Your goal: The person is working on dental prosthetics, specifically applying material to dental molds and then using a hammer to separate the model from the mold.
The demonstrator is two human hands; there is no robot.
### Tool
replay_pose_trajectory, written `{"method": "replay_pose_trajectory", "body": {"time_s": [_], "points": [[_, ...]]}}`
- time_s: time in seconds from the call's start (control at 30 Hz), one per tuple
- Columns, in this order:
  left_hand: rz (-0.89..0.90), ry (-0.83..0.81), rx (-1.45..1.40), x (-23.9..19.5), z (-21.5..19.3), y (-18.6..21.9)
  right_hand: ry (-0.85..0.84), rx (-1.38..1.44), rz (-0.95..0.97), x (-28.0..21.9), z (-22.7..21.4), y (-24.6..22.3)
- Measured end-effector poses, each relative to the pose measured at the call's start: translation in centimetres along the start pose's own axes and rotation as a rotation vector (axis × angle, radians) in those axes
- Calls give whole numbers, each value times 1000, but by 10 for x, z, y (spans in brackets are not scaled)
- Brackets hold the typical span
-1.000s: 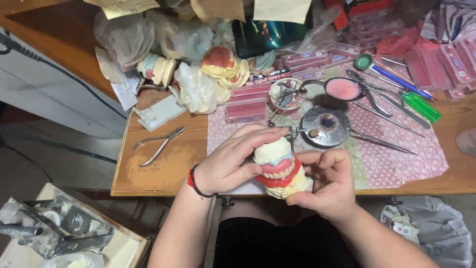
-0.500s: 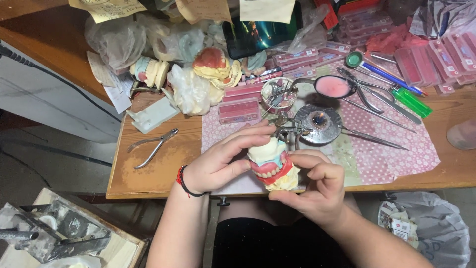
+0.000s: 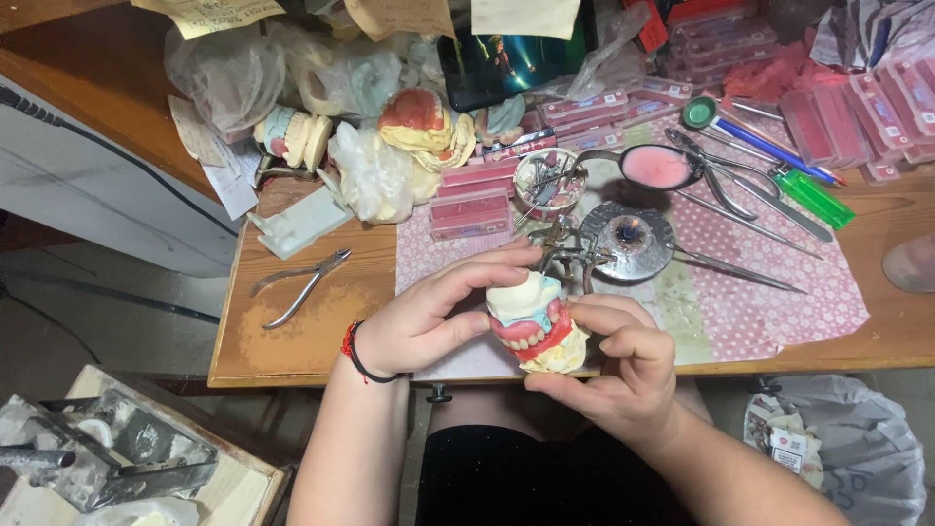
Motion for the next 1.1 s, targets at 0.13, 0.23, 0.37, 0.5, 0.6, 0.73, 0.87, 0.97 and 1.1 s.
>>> {"method": "replay_pose_trajectory", "body": {"time_s": [0.13,0.23,0.37,0.5,0.6,0.73,0.87,0.97,1.1], "points": [[7,1,-2,0,0,0,-1,-8,-5,-1,-1,1],[8,5,3,0,0,-1,-2,-12,1,-1,-1,2],[4,0,-6,0,0,0,-3,-11,6,-1,0,2],[4,3,-13,0,0,-1,-6,-10,12,0,0,1],[8,6,-8,0,0,0,-22,-15,9,3,2,-1],[16,14,5,0,-1,-2,-16,2,22,1,1,2],[26,22,53,-1,-2,-4,-27,36,43,3,2,1],[43,23,97,-1,-3,-3,-34,69,69,3,4,3],[14,30,184,-4,-5,-7,-26,157,138,-1,2,12]]}}
Point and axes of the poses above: each hand's wrist, its own x-axis towards the middle knuckle, its own z-axis out of the palm, y = z × x, the point moved 10 cm from there along x, towards the middle knuckle, and after that the axes turned 11 degrees about y, right-handed, at the moved point
